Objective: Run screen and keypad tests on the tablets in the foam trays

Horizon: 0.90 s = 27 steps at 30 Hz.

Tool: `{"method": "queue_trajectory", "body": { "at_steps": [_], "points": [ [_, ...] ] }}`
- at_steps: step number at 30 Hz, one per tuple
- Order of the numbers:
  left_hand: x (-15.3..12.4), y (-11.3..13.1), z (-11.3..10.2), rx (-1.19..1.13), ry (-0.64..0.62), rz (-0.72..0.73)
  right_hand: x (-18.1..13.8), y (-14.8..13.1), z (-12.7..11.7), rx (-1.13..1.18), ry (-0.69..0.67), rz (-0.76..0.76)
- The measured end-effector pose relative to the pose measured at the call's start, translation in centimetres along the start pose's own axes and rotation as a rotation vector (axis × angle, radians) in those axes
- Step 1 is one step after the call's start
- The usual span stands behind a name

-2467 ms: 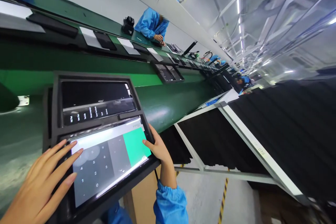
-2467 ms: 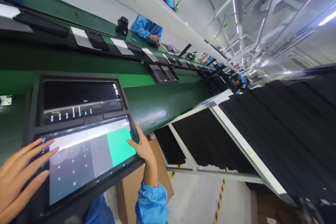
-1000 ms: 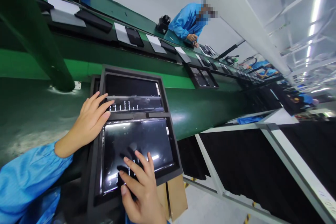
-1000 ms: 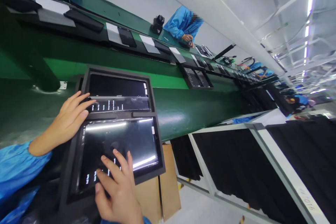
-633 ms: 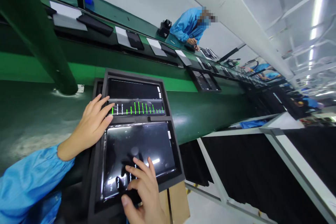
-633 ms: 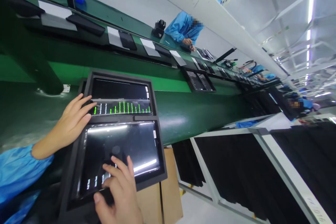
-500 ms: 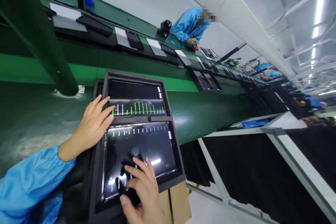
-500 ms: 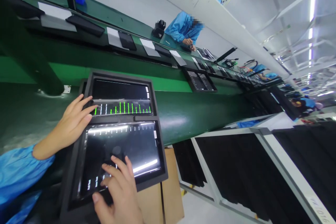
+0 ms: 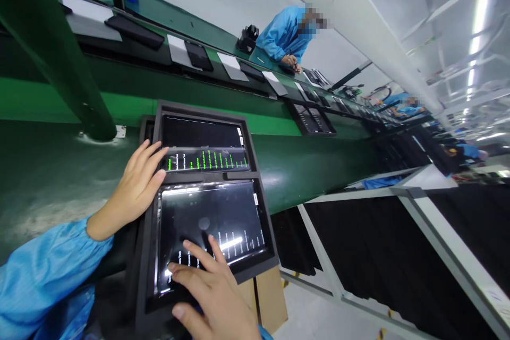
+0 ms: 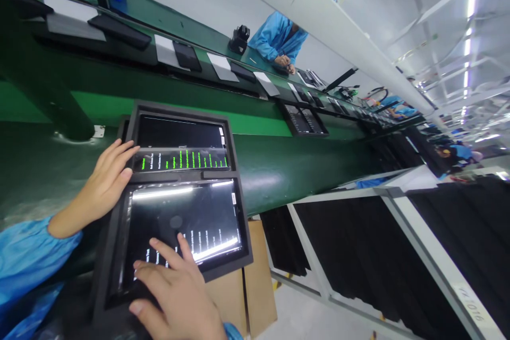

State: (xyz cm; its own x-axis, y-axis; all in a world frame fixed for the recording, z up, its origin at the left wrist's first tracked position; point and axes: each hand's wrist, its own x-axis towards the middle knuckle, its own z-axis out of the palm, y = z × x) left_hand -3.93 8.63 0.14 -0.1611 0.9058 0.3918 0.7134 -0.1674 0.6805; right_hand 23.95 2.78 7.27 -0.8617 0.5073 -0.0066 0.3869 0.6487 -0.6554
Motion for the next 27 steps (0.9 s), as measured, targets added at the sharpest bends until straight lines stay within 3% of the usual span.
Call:
{"method": "queue_trajectory", "body": {
  "at_steps": [4, 9, 13, 21, 25, 27],
  "points": [
    [-0.6, -0.1, -0.5, -0.009, -0.003, -0.017, -0.6, 0.4, -0.3, 0.047, 0.027, -0.001],
    [-2.2, -0.5, -1.6, -0.017, 0.012, -0.044, -2.2, 2.1, -1.5, -0.058, 0.338, 0.102],
    [-3.7, -0.8, -2.2, -0.031, 0.010, -0.072, -3.1, 4.3, -3.5, -0.153, 0.468, 0.269],
    [-6.6, 0.3, -2.4, -0.128, -0.044, -0.170, -4.2, 7.5, -6.4, -0.179, 0.553, 0.422],
    [-8.6, 0.2, -2.3, -0.169, -0.090, -0.229, -5.8, 7.9, -6.7, -0.176, 0.593, 0.404],
    [-9.6, 0.0, -2.3, -0.066, -0.124, -0.168, -7.0, 7.6, -6.4, -0.183, 0.583, 0.381]
  ]
}}
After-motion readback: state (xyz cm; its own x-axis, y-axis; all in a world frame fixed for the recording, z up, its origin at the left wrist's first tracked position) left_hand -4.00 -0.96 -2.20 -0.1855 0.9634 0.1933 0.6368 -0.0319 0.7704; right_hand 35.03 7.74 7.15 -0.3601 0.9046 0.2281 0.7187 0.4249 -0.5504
